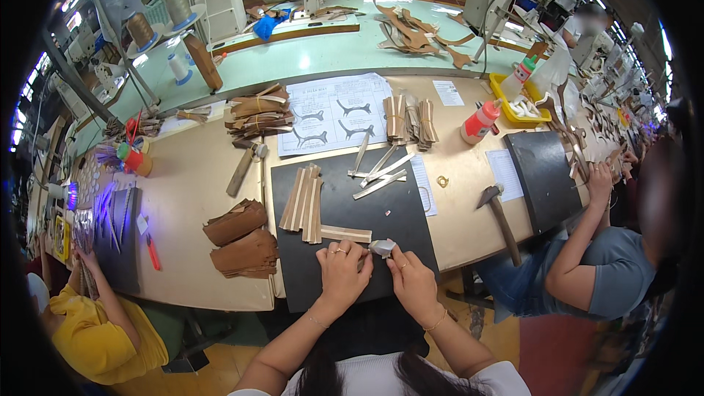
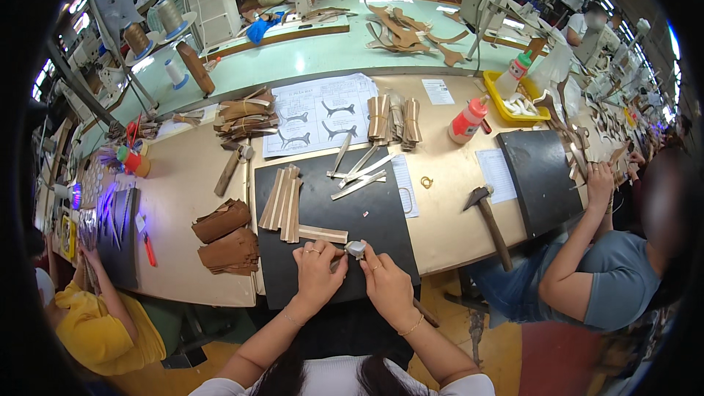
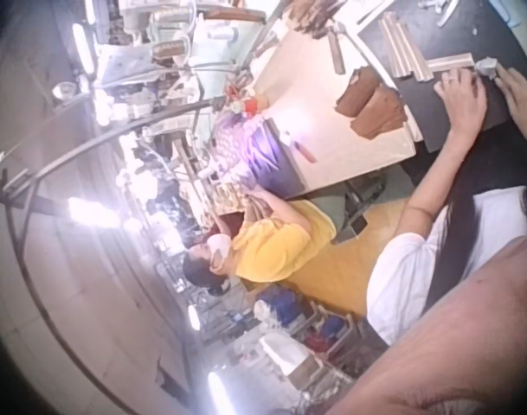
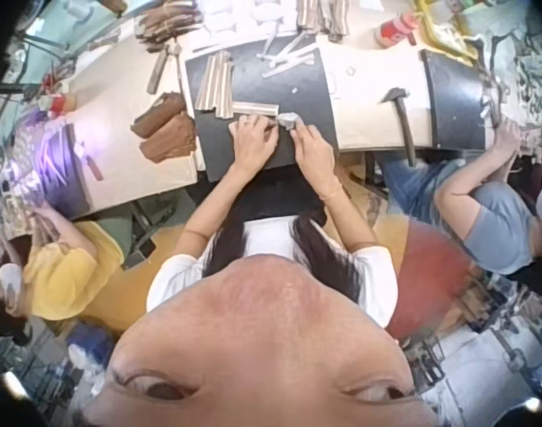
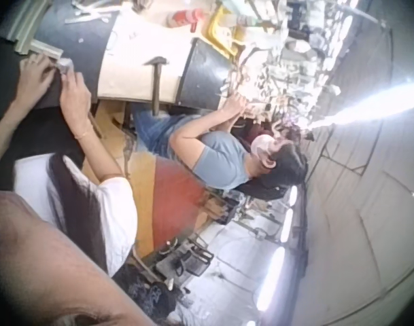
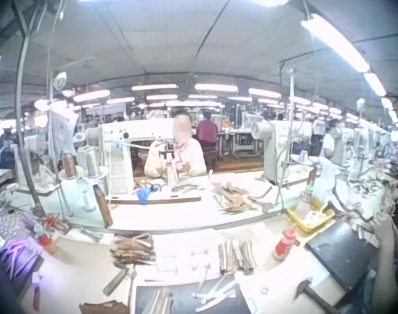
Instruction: The person repeatedly smooths the edges of thin leather strips using a small metal tool on a black mat. They pick up each strip, run the tool along its length, and place it back on the table. Other workers are visible in the background performing similar tasks.
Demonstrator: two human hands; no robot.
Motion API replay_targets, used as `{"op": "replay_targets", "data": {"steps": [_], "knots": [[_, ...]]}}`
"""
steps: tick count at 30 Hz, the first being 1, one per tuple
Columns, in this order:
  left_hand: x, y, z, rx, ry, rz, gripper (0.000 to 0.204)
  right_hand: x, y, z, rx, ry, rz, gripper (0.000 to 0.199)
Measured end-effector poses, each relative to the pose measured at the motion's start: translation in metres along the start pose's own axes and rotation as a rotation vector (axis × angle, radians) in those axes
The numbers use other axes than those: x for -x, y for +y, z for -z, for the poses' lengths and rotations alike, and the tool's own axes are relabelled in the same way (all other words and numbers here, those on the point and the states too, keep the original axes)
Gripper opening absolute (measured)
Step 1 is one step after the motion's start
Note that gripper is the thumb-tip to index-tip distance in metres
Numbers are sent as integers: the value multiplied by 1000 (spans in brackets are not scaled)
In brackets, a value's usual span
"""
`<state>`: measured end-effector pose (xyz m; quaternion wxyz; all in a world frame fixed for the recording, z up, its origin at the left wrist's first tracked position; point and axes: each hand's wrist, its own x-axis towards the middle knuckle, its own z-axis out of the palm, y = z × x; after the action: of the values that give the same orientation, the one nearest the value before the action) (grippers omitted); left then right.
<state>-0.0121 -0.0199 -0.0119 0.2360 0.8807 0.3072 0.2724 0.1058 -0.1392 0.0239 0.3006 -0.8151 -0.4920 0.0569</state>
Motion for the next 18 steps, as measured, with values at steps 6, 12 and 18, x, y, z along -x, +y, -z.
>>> {"op": "replay_targets", "data": {"steps": [6,12,18], "knots": [[1,1,0,1,-6,22,13,2,-3,-3,83,-5,24,41],[-1,0,-1,8,2,1,14,-3,-14,-4,141,29,49,37],[-1,-2,-1,-15,-15,-15,13,-3,-14,-5,136,21,43,38]]}}
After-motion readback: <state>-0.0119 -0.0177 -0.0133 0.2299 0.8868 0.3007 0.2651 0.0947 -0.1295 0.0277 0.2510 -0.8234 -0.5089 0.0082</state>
